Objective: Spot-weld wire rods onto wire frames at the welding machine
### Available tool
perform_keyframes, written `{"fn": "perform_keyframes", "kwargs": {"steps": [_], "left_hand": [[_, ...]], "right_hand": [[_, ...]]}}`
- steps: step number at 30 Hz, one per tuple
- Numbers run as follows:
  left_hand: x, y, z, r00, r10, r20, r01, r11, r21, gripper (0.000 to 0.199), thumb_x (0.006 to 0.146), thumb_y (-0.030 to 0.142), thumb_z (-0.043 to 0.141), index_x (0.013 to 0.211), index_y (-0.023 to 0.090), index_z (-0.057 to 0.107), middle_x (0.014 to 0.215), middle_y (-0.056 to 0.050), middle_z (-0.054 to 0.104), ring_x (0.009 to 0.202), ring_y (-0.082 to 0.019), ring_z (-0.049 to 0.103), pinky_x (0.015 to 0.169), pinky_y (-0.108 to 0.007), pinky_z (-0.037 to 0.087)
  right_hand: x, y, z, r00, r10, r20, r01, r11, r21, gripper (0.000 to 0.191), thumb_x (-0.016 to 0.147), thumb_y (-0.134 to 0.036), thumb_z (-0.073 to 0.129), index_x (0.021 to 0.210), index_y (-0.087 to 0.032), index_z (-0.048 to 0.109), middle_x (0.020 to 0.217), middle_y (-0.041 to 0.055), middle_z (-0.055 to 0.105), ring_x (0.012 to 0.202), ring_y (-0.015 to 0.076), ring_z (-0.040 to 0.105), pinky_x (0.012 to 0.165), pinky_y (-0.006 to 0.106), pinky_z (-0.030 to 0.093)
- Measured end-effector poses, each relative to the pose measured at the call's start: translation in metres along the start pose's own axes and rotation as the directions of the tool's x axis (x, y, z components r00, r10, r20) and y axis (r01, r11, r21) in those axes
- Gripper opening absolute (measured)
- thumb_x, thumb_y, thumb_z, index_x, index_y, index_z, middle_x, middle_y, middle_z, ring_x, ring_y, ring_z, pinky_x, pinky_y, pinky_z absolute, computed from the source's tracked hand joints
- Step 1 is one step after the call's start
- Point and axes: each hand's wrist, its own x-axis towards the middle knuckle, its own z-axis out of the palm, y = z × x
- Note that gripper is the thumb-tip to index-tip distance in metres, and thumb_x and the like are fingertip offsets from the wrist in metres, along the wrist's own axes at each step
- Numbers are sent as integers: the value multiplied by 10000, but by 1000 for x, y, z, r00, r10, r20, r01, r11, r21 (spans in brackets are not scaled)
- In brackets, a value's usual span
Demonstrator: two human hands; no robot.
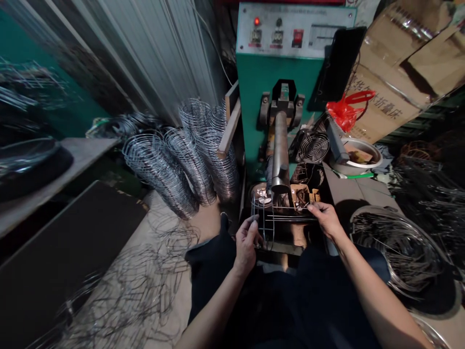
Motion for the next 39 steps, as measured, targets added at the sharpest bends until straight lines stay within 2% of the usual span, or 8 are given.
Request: {"fn": "perform_keyframes", "kwargs": {"steps": [16, 28, 39], "left_hand": [[4, -6, 0, 1000, 23, 2, -23, 999, -22, 486, 853, 483, 666, 1181, 129, 607, 499, 104, 372, 405, -70, 351, 387, -204, 449], [5, -3, 3, 1000, 0, 1, 0, 1000, -17, 516, 838, 506, 674, 1186, 133, 603, 505, 107, 354, 389, -81, 412, 372, -221, 459], [10, -1, 4, 1000, 16, 18, -16, 1000, -15, 475, 865, 470, 651, 1181, 120, 593, 487, 109, 364, 392, -80, 377, 378, -220, 459]], "right_hand": [[6, 2, -1, 998, 6, -56, -7, 1000, -24, 618, 651, -611, 788, 509, -204, 346, 547, -51, 297, 557, 106, 255, 548, 257, 241], [8, -5, 0, 998, -35, -54, 30, 996, -78, 666, 650, -662, 773, 489, -218, 303, 532, -49, 265, 535, 113, 254, 530, 271, 263], [11, -8, 1, 998, -8, -65, 5, 999, -38, 634, 630, -650, 800, 482, -211, 367, 509, -49, 306, 520, 108, 272, 525, 270, 272]]}}
